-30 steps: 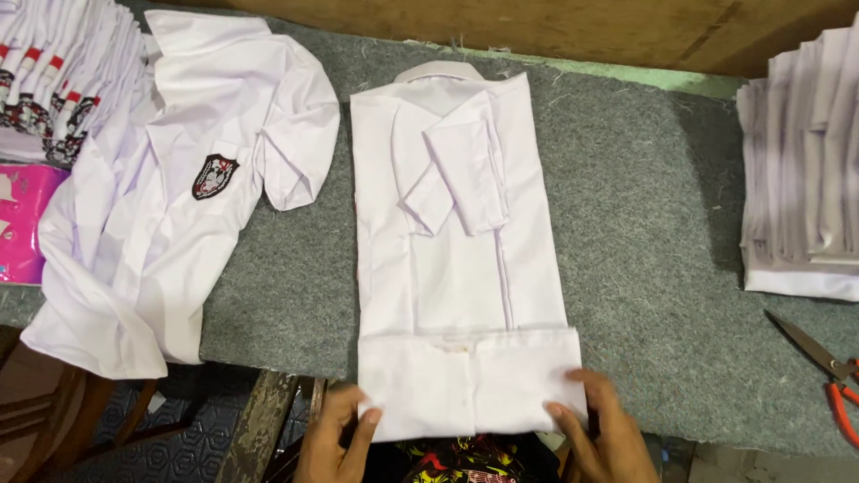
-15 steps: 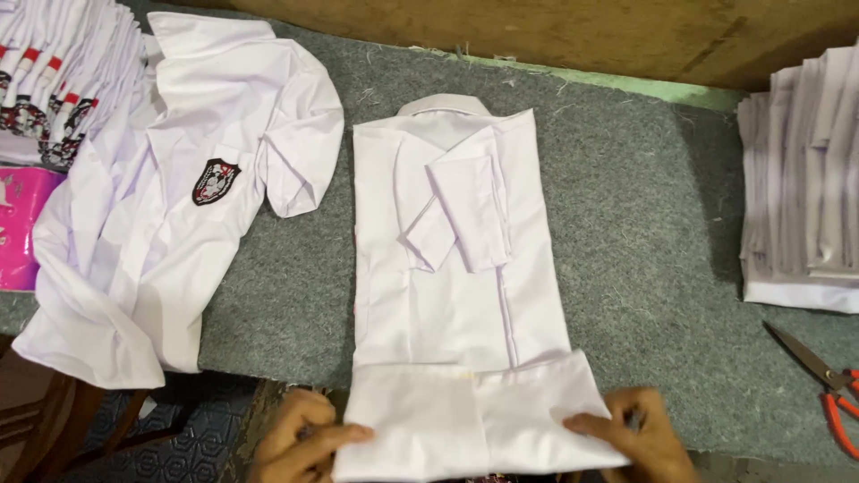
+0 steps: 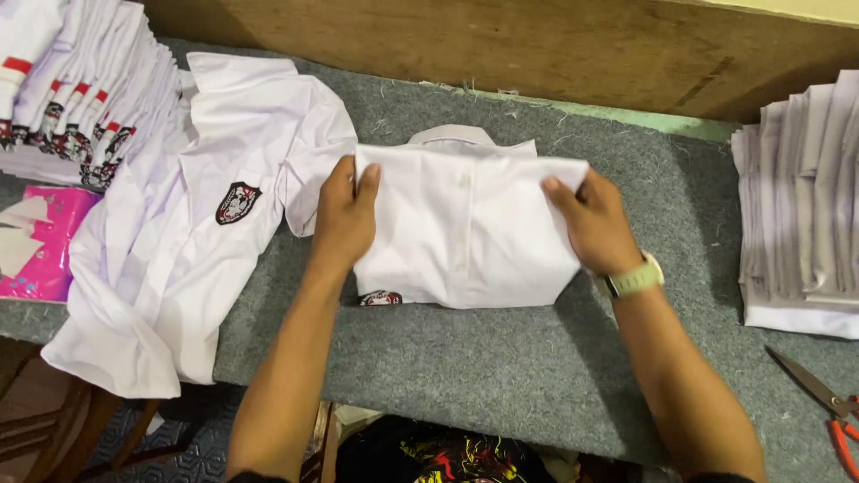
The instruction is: Buttoning and folding a white school uniform shirt on a work surface
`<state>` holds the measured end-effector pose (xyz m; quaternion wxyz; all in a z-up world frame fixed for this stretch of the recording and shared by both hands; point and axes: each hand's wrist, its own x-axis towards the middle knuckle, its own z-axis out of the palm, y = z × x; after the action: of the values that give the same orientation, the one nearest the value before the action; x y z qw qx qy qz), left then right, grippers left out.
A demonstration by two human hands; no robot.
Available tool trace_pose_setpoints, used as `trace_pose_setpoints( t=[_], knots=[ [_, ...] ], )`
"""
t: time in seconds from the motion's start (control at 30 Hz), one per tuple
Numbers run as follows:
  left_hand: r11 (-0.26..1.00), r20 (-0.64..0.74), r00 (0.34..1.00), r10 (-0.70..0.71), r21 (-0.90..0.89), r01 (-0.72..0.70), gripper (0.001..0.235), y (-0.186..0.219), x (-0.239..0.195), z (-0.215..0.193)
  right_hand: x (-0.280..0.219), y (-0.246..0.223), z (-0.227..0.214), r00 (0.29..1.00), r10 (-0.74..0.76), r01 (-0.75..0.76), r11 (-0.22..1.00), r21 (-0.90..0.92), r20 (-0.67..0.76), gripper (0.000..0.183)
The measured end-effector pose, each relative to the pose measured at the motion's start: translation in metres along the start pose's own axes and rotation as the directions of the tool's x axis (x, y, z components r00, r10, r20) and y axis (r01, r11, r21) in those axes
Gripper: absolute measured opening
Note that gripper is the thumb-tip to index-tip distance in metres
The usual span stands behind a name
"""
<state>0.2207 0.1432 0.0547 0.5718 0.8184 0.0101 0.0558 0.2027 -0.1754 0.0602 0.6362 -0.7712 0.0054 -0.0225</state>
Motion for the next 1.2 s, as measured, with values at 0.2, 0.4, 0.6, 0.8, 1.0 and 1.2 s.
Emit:
trace_pose_setpoints(
  t=[0.2, 0.4, 0.6, 0.8, 1.0, 1.2],
  knots=[
    [0.969, -0.031, 0.992, -0.125, 0.210, 0.129, 0.030, -0.030, 0.045, 0.015, 0.080, 0.089, 0.017, 0.996, 0.088, -0.086, 0.995, 0.060, -0.026, 0.021],
    [0.939, -0.066, 0.983, -0.171, 0.290, 0.183, 0.034, -0.039, 0.045, 0.021, 0.081, 0.084, 0.015, 0.993, -0.045, 0.021, 0.975, -0.220, -0.105, 0.024],
    [0.938, -0.075, 0.978, -0.193, 0.280, 0.206, 0.033, -0.026, 0.036, 0.024, 0.075, 0.087, 0.020, 0.981, -0.111, 0.039, 0.918, -0.395, -0.160, 0.021],
    [0.934, -0.080, 0.978, -0.194, 0.291, 0.209, 0.034, -0.024, 0.038, 0.025, 0.075, 0.090, 0.020, 0.974, -0.147, 0.057, 0.898, -0.436, -0.175, 0.021],
    [0.918, -0.085, 0.976, -0.198, 0.332, 0.215, 0.035, -0.021, 0.035, 0.024, 0.070, 0.080, 0.027, 0.959, -0.185, 0.045, 0.849, -0.526, -0.217, 0.020],
    [0.907, -0.044, 0.973, -0.225, 0.356, 0.226, 0.043, -0.014, 0.031, 0.005, 0.065, 0.050, 0.030, 0.969, -0.166, 0.033, 0.820, -0.571, -0.182, 0.031]
  ],
)
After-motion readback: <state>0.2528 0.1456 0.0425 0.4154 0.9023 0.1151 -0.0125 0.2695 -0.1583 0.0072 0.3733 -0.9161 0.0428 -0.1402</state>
